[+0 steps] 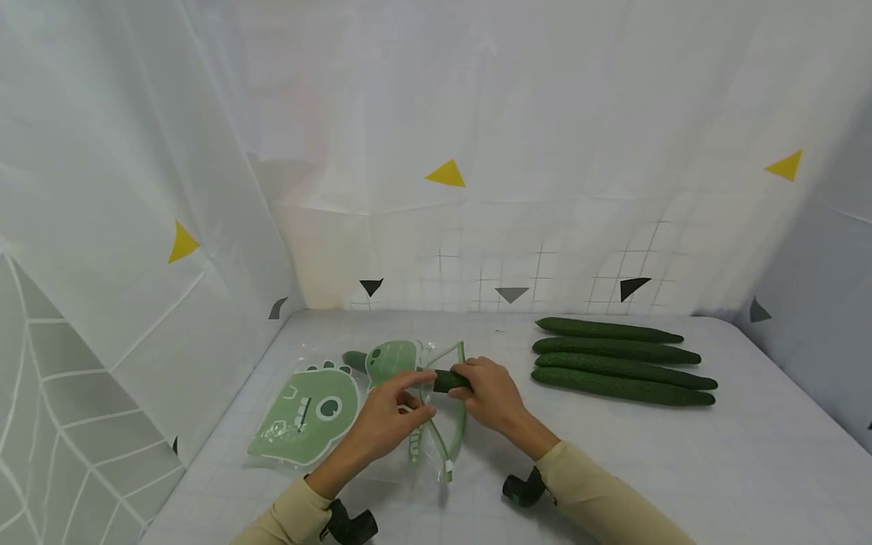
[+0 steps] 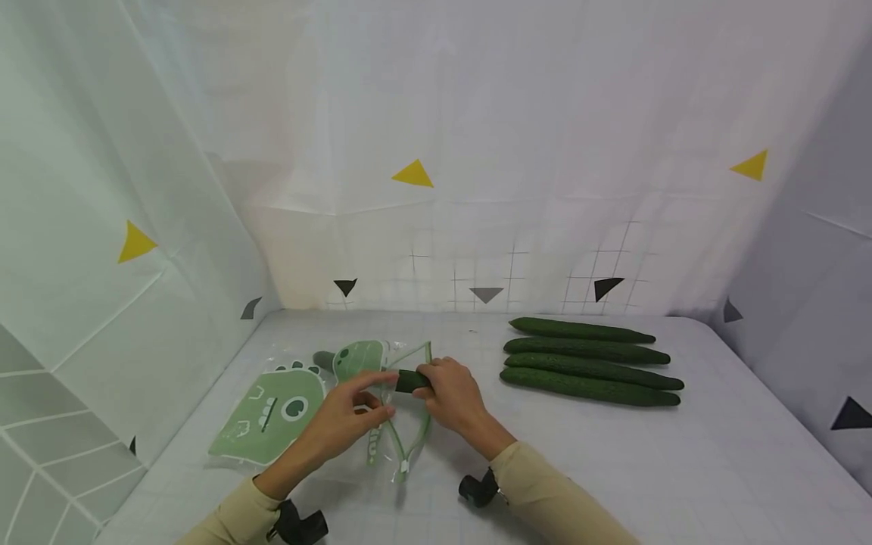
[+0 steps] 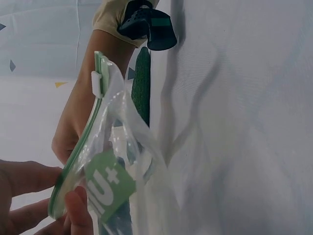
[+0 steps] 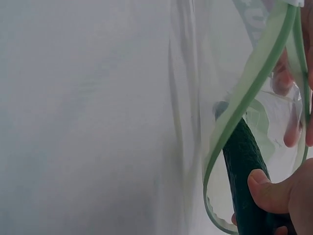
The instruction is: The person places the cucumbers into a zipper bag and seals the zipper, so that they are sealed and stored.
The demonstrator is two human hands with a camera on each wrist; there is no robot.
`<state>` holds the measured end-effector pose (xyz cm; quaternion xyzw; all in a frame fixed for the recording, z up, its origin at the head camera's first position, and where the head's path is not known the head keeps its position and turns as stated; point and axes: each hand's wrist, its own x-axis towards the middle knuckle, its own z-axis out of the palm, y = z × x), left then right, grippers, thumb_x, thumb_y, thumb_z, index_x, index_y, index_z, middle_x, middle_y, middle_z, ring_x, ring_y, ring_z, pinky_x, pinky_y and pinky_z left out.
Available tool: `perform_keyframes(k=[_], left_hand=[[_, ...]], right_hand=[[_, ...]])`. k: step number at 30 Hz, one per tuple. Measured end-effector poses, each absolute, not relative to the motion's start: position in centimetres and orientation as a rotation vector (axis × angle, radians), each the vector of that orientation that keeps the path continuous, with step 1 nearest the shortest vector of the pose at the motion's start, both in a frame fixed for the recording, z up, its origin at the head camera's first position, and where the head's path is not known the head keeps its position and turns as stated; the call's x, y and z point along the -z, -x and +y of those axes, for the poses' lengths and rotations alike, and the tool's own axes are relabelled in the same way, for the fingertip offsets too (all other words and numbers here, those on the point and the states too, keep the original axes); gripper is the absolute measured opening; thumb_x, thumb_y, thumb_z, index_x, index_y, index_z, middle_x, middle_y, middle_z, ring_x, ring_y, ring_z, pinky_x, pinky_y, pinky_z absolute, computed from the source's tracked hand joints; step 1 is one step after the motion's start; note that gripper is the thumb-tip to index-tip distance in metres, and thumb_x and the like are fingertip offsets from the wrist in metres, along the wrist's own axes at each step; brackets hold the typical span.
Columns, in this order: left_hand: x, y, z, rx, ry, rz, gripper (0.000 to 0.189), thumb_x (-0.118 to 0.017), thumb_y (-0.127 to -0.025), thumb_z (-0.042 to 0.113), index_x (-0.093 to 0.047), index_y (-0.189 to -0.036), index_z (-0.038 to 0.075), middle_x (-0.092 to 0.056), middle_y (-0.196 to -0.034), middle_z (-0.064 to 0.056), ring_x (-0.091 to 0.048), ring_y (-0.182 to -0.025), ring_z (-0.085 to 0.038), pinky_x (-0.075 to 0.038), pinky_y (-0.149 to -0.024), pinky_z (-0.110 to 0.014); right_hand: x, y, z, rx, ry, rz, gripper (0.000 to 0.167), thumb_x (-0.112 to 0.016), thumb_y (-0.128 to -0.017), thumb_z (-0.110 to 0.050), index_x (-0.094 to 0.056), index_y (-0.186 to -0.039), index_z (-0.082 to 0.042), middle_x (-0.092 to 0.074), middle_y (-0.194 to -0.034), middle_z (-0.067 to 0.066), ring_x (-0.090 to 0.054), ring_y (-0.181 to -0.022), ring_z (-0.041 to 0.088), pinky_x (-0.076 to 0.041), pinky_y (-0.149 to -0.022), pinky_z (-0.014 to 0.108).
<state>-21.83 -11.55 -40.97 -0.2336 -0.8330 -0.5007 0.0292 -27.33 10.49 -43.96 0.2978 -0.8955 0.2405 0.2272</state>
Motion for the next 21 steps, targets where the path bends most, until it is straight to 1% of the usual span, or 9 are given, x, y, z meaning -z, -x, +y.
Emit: perform_keyframes(k=[2,7,13,21], left_hand=[[41.0,21.8,-11.6,1.554,0.726,-2.567,0.047,-0.077,-0.096,0.013,-0.065,-0.141,0.009,-0.063,-0.135,-0.009,-0.070,-0.090,-0.018,-0.055,-0.073,-0.030],[40.9,21.7,-11.6,1.578,0.742,-2.563,0.048,-0.076,-0.097,0.014,-0.064,-0.142,0.009,-0.062,-0.138,-0.010,-0.070,-0.091,-0.019,-0.055,-0.072,-0.032],[40.9,21.6,-11.5,1.606,0.749,-2.548,0.048,-0.076,-0.097,0.013,-0.063,-0.143,0.009,-0.061,-0.139,-0.010,-0.070,-0.091,-0.019,-0.055,-0.072,-0.032],[40.9,21.6,-11.4,1.669,0.762,-2.527,0.047,-0.075,-0.097,0.010,-0.063,-0.142,0.007,-0.061,-0.139,-0.009,-0.069,-0.091,-0.019,-0.055,-0.076,-0.032]], right_hand=[[44.0,27.4,10.3,-0.662,-0.819,-2.468,0.025,-0.088,-0.083,-0.017,-0.078,-0.104,-0.006,-0.071,-0.090,0.004,-0.063,-0.079,0.021,-0.052,-0.067,0.039],[44.2,27.6,9.8,-0.664,-0.803,-2.477,0.023,-0.088,-0.084,-0.018,-0.079,-0.103,-0.009,-0.071,-0.089,0.003,-0.062,-0.076,0.021,-0.051,-0.065,0.039],[44.6,27.9,8.9,-0.690,-0.756,-2.478,0.027,-0.089,-0.083,-0.020,-0.080,-0.105,-0.007,-0.073,-0.091,0.006,-0.065,-0.079,0.022,-0.053,-0.067,0.040],[45.0,28.2,7.9,-0.691,-0.737,-2.475,0.024,-0.089,-0.083,-0.017,-0.079,-0.103,-0.006,-0.073,-0.092,0.006,-0.065,-0.079,0.022,-0.050,-0.063,0.037]])
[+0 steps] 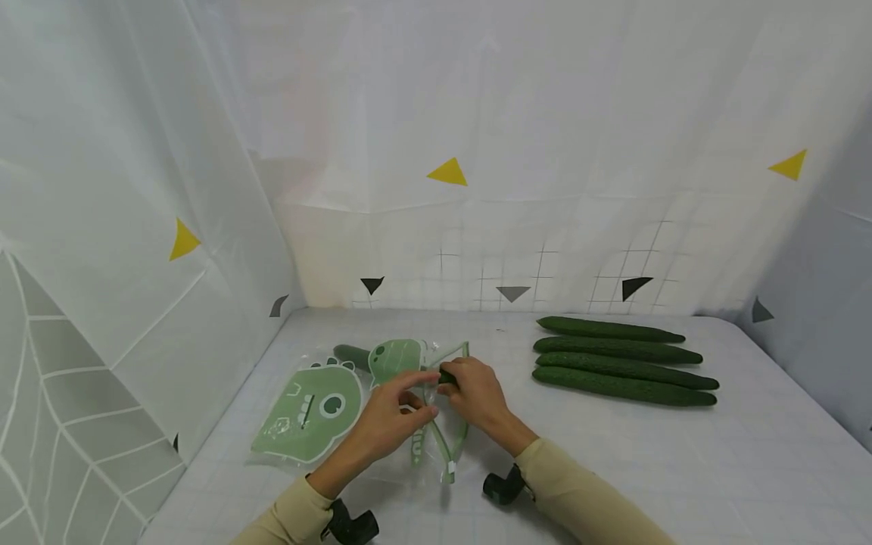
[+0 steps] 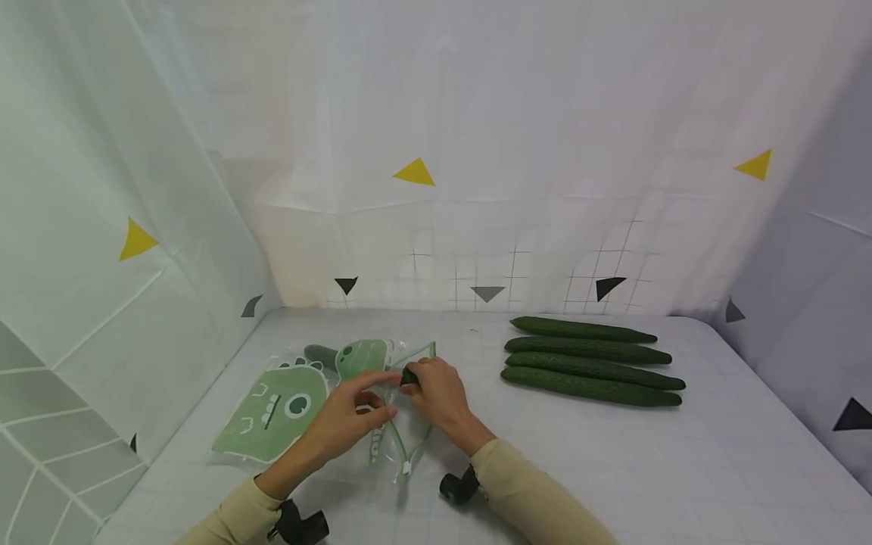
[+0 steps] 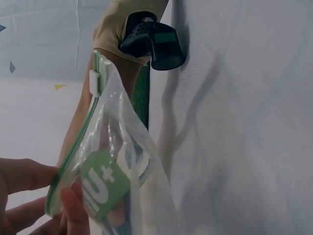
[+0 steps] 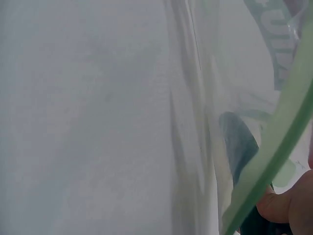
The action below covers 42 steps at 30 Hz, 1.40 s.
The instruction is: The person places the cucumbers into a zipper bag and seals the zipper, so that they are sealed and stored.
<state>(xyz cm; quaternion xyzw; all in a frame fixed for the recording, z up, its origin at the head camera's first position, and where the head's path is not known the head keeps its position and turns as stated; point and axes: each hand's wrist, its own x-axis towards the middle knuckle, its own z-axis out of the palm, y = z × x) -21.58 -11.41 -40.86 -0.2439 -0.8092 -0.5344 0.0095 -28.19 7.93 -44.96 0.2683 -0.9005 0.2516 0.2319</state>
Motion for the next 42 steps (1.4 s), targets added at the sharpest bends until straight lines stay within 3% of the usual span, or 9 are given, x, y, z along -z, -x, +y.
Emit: perform_keyframes(k=[3,7,11,18,21,26,31,37,42], left_hand=[[40.8,21.5,-11.4,1.678,0.763,-2.527,0.047,-0.075,-0.097,0.009,-0.064,-0.142,0.007,-0.060,-0.140,-0.010,-0.069,-0.091,-0.020,-0.055,-0.076,-0.033],[40.7,21.4,-11.2,1.697,0.763,-2.527,0.047,-0.075,-0.097,0.009,-0.064,-0.142,0.009,-0.060,-0.140,-0.009,-0.069,-0.091,-0.020,-0.055,-0.075,-0.032],[40.6,21.5,-11.3,1.679,0.754,-2.547,0.047,-0.075,-0.097,0.010,-0.063,-0.143,0.009,-0.060,-0.140,-0.009,-0.069,-0.092,-0.020,-0.055,-0.073,-0.032],[40.8,21.8,-11.4,1.629,0.737,-2.537,0.047,-0.075,-0.095,0.007,-0.065,-0.141,0.008,-0.062,-0.136,-0.008,-0.069,-0.090,-0.021,-0.054,-0.069,-0.030],[40.9,21.8,-11.4,1.652,0.741,-2.530,0.047,-0.075,-0.095,0.005,-0.065,-0.140,0.009,-0.062,-0.137,-0.008,-0.068,-0.089,-0.021,-0.054,-0.069,-0.030],[40.9,21.7,-11.3,1.709,0.771,-2.533,0.047,-0.074,-0.095,0.004,-0.065,-0.141,0.008,-0.060,-0.140,-0.010,-0.068,-0.089,-0.021,-0.055,-0.071,-0.031],[40.9,21.5,-11.3,1.730,0.754,-2.539,0.046,-0.072,-0.096,0.004,-0.064,-0.141,0.007,-0.059,-0.141,-0.011,-0.067,-0.088,-0.021,-0.055,-0.072,-0.031],[40.9,21.5,-11.3,1.736,0.745,-2.560,0.047,-0.072,-0.095,0.005,-0.065,-0.141,0.009,-0.060,-0.139,-0.009,-0.067,-0.088,-0.019,-0.055,-0.072,-0.031],[40.9,21.5,-11.3,1.741,0.755,-2.555,0.047,-0.073,-0.095,0.004,-0.064,-0.142,0.008,-0.061,-0.139,-0.009,-0.067,-0.090,-0.021,-0.055,-0.074,-0.032]], right_hand=[[45.1,28.3,7.7,-0.687,-0.726,-2.477,0.023,-0.089,-0.083,-0.014,-0.079,-0.102,-0.006,-0.074,-0.095,0.007,-0.066,-0.081,0.023,-0.050,-0.065,0.037],[45.2,28.4,7.5,-0.710,-0.727,-2.474,0.011,-0.084,-0.085,-0.006,-0.074,-0.087,-0.011,-0.069,-0.083,0.001,-0.058,-0.071,0.017,-0.046,-0.062,0.035],[45.3,28.7,7.1,-0.734,-0.734,-2.469,0.025,-0.077,-0.086,0.001,-0.063,-0.074,-0.015,-0.060,-0.074,-0.003,-0.047,-0.063,0.013,-0.040,-0.058,0.033],[45.4,28.8,7.0,-0.792,-0.723,-2.473,0.012,-0.082,-0.084,-0.002,-0.074,-0.085,-0.011,-0.071,-0.088,0.004,-0.064,-0.077,0.021,-0.050,-0.066,0.038],[45.4,28.8,7.1,-0.797,-0.728,-2.472,0.012,-0.082,-0.084,-0.001,-0.074,-0.085,-0.010,-0.070,-0.086,0.003,-0.063,-0.075,0.021,-0.050,-0.066,0.038],[45.5,28.9,6.9,-0.810,-0.725,-2.449,0.027,-0.071,-0.081,0.009,-0.061,-0.069,-0.013,-0.053,-0.067,-0.003,-0.046,-0.061,0.014,-0.042,-0.059,0.034],[45.6,29.2,6.6,-0.836,-0.717,-2.454,0.036,-0.067,-0.075,0.011,-0.048,-0.061,-0.015,-0.040,-0.061,-0.005,-0.037,-0.059,0.012,-0.037,-0.057,0.032],[45.7,29.6,6.5,-0.825,-0.698,-2.507,0.050,-0.071,-0.086,0.002,-0.035,-0.057,-0.018,-0.030,-0.056,-0.007,-0.031,-0.052,0.010,-0.032,-0.052,0.030],[45.7,29.8,6.6,-0.804,-0.673,-2.597,0.055,-0.073,-0.096,-0.010,-0.035,-0.057,-0.018,-0.028,-0.053,-0.008,-0.029,-0.048,0.008,-0.030,-0.049,0.028]])
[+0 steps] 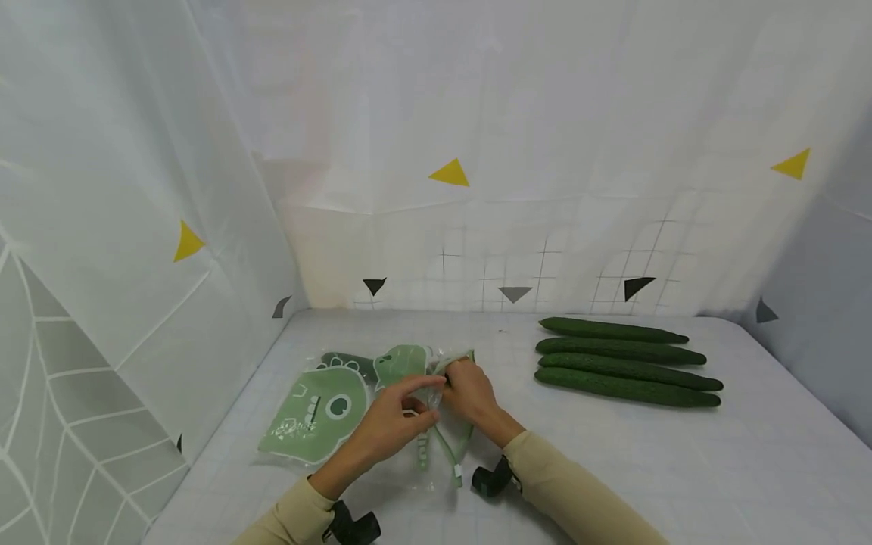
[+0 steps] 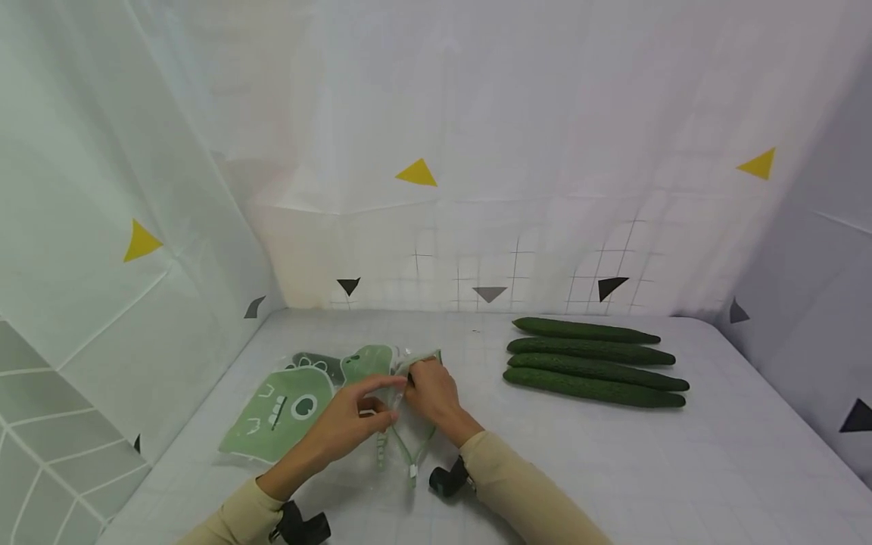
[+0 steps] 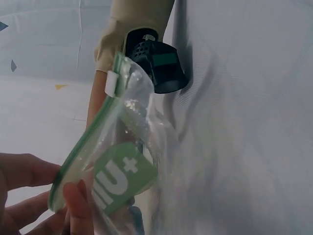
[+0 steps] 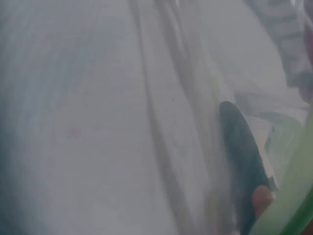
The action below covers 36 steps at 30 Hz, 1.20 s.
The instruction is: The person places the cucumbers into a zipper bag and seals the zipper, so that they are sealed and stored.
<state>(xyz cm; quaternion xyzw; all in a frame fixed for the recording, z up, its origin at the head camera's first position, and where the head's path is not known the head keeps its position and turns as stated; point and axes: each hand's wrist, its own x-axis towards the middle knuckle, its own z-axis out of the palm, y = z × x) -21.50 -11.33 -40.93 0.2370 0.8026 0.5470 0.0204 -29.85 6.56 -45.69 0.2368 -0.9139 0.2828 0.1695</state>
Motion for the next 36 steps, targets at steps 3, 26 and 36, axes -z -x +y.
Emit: perform_keyframes(k=[3,26,36], left_hand=[[41.0,21.5,-11.3,-1.698,-0.736,2.493,0.048,-0.073,-0.095,0.004,-0.064,-0.142,0.007,-0.061,-0.139,-0.009,-0.068,-0.091,-0.022,-0.055,-0.076,-0.032],[41.5,21.4,-11.2,-1.709,-0.764,2.526,0.048,-0.075,-0.095,0.003,-0.065,-0.141,0.008,-0.062,-0.136,-0.011,-0.068,-0.090,-0.019,-0.055,-0.079,-0.033],[41.7,21.4,-10.9,-1.696,-0.777,2.529,0.048,-0.074,-0.095,0.004,-0.064,-0.142,0.008,-0.060,-0.138,-0.015,-0.069,-0.090,-0.020,-0.055,-0.078,-0.031]], right_hand=[[45.5,29.7,6.7,-0.798,-0.680,-2.645,0.048,-0.071,-0.098,-0.010,-0.044,-0.059,-0.017,-0.035,-0.055,-0.007,-0.035,-0.051,0.009,-0.034,-0.051,0.029],[45.3,26.7,9.8,-0.792,-0.948,-2.730,0.045,-0.085,-0.086,-0.003,-0.071,-0.129,-0.001,-0.071,-0.099,0.009,-0.066,-0.088,0.024,-0.054,-0.073,0.042],[45.8,26.9,10.6,-0.812,-1.006,-2.730,0.044,-0.082,-0.089,-0.006,-0.068,-0.130,0.000,-0.071,-0.102,0.009,-0.064,-0.088,0.023,-0.053,-0.074,0.042]])
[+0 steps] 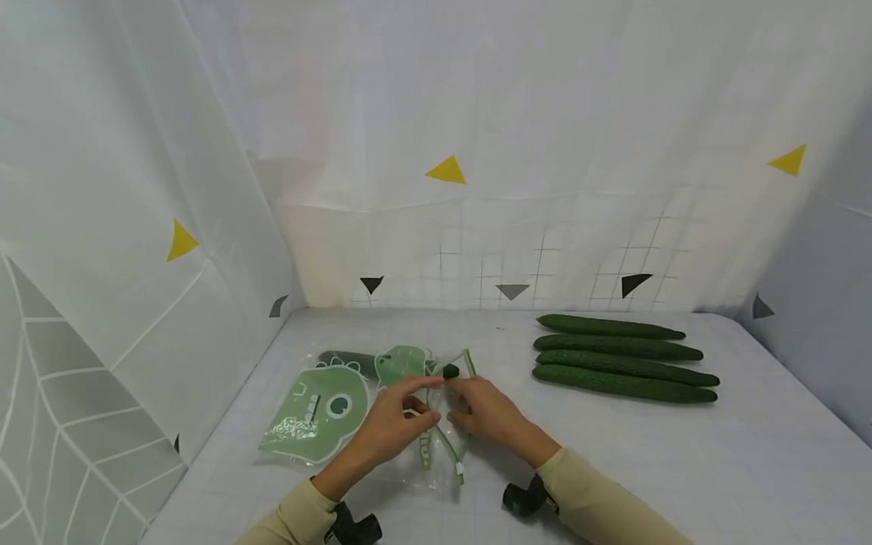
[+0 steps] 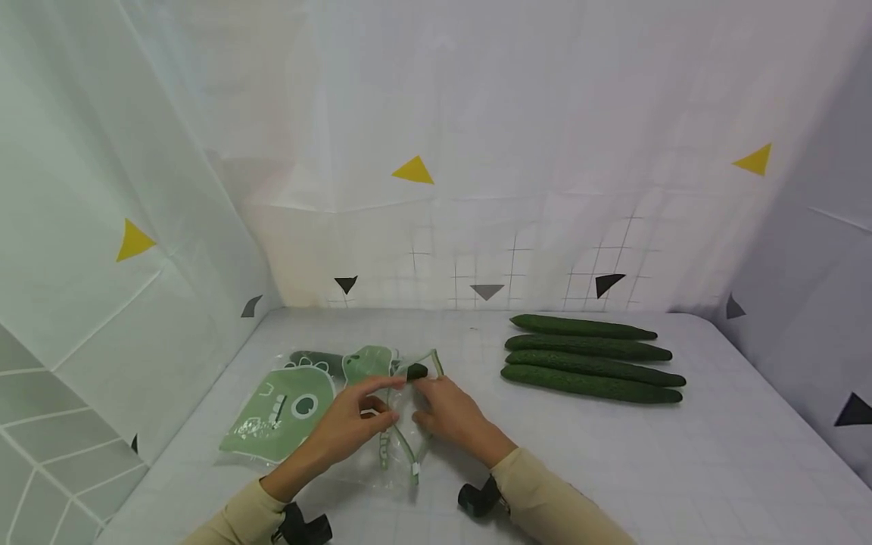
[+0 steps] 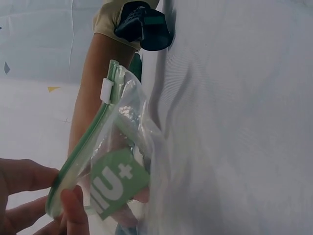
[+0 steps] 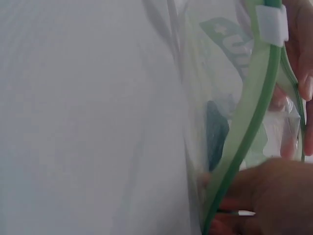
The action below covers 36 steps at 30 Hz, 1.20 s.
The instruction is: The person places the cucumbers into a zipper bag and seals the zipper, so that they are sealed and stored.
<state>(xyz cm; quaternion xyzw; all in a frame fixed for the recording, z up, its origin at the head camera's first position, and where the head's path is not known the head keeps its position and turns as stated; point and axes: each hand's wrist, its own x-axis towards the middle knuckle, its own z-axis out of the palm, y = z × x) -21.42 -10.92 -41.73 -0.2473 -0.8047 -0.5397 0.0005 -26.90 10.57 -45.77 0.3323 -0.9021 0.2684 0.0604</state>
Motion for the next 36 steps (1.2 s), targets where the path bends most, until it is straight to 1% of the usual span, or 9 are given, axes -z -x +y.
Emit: perform_keyframes(k=[4,7,10,13,17,23,25,31,36], left_hand=[[41.8,21.5,-10.9,1.672,0.772,-2.530,0.047,-0.074,-0.096,0.005,-0.064,-0.141,0.010,-0.060,-0.137,-0.016,-0.070,-0.091,-0.019,-0.056,-0.078,-0.031],[41.7,21.5,-10.9,1.671,0.759,-2.525,0.046,-0.075,-0.096,0.006,-0.065,-0.141,0.012,-0.062,-0.137,-0.015,-0.070,-0.091,-0.018,-0.055,-0.075,-0.030],[41.7,21.5,-10.9,1.684,0.743,-2.515,0.046,-0.076,-0.096,0.008,-0.065,-0.141,0.014,-0.063,-0.136,-0.012,-0.070,-0.091,-0.018,-0.055,-0.073,-0.029],[41.6,21.4,-10.9,1.697,0.730,-2.500,0.046,-0.076,-0.095,0.008,-0.066,-0.140,0.013,-0.063,-0.135,-0.012,-0.069,-0.090,-0.019,-0.054,-0.072,-0.029],[41.6,21.3,-10.8,1.694,0.719,-2.498,0.047,-0.076,-0.095,0.008,-0.066,-0.140,0.013,-0.063,-0.135,-0.015,-0.068,-0.090,-0.019,-0.053,-0.071,-0.029],[41.7,21.4,-10.8,1.673,0.698,-2.506,0.047,-0.076,-0.095,0.010,-0.065,-0.141,0.015,-0.064,-0.135,-0.009,-0.069,-0.089,-0.017,-0.054,-0.070,-0.029],[41.7,21.4,-10.8,1.668,0.690,-2.508,0.048,-0.076,-0.095,0.010,-0.065,-0.141,0.016,-0.064,-0.134,-0.007,-0.069,-0.088,-0.016,-0.054,-0.069,-0.029],[41.3,21.1,-10.6,1.688,0.680,-2.485,0.048,-0.077,-0.095,0.008,-0.065,-0.141,0.014,-0.064,-0.134,-0.008,-0.069,-0.090,-0.018,-0.053,-0.069,-0.029],[41.2,21.0,-10.6,1.710,0.659,-2.486,0.049,-0.077,-0.095,0.008,-0.065,-0.142,0.014,-0.064,-0.135,-0.008,-0.068,-0.090,-0.020,-0.052,-0.068,-0.028]], right_hand=[[45.0,26.7,11.4,-0.860,-1.015,-2.730,0.038,-0.080,-0.092,-0.011,-0.071,-0.129,-0.003,-0.072,-0.116,0.010,-0.067,-0.096,0.024,-0.055,-0.077,0.043],[44.2,26.3,12.7,-0.916,-0.988,-2.712,0.034,-0.078,-0.095,-0.012,-0.072,-0.127,-0.001,-0.072,-0.119,0.012,-0.068,-0.097,0.026,-0.056,-0.077,0.042],[43.6,26.1,14.6,-0.941,-0.950,-2.676,0.031,-0.077,-0.095,-0.012,-0.073,-0.124,-0.001,-0.072,-0.119,0.012,-0.069,-0.098,0.028,-0.057,-0.076,0.040],[43.2,25.9,16.8,-0.939,-0.906,-2.649,0.028,-0.077,-0.096,-0.011,-0.074,-0.122,-0.002,-0.072,-0.118,0.012,-0.070,-0.098,0.028,-0.057,-0.077,0.040],[42.9,25.5,19.6,-0.942,-0.832,-2.627,0.024,-0.078,-0.095,-0.011,-0.076,-0.117,-0.005,-0.074,-0.114,0.011,-0.070,-0.095,0.023,-0.058,-0.075,0.039],[42.4,25.1,23.0,-0.945,-0.722,-2.597,0.020,-0.080,-0.093,-0.010,-0.077,-0.112,-0.008,-0.075,-0.107,0.006,-0.070,-0.090,0.019,-0.057,-0.073,0.033],[42.2,24.9,24.1,-0.934,-0.698,-2.598,0.019,-0.080,-0.093,-0.010,-0.077,-0.112,-0.008,-0.075,-0.107,0.004,-0.069,-0.090,0.018,-0.056,-0.073,0.033],[41.6,24.4,26.9,-0.857,-0.627,-2.620,0.020,-0.080,-0.093,-0.011,-0.077,-0.112,-0.007,-0.075,-0.103,-0.001,-0.069,-0.090,0.019,-0.056,-0.072,0.036],[41.0,24.0,28.8,-0.835,-0.560,-2.645,0.022,-0.078,-0.095,-0.016,-0.077,-0.116,-0.007,-0.075,-0.105,0.001,-0.070,-0.094,0.023,-0.057,-0.076,0.041]])
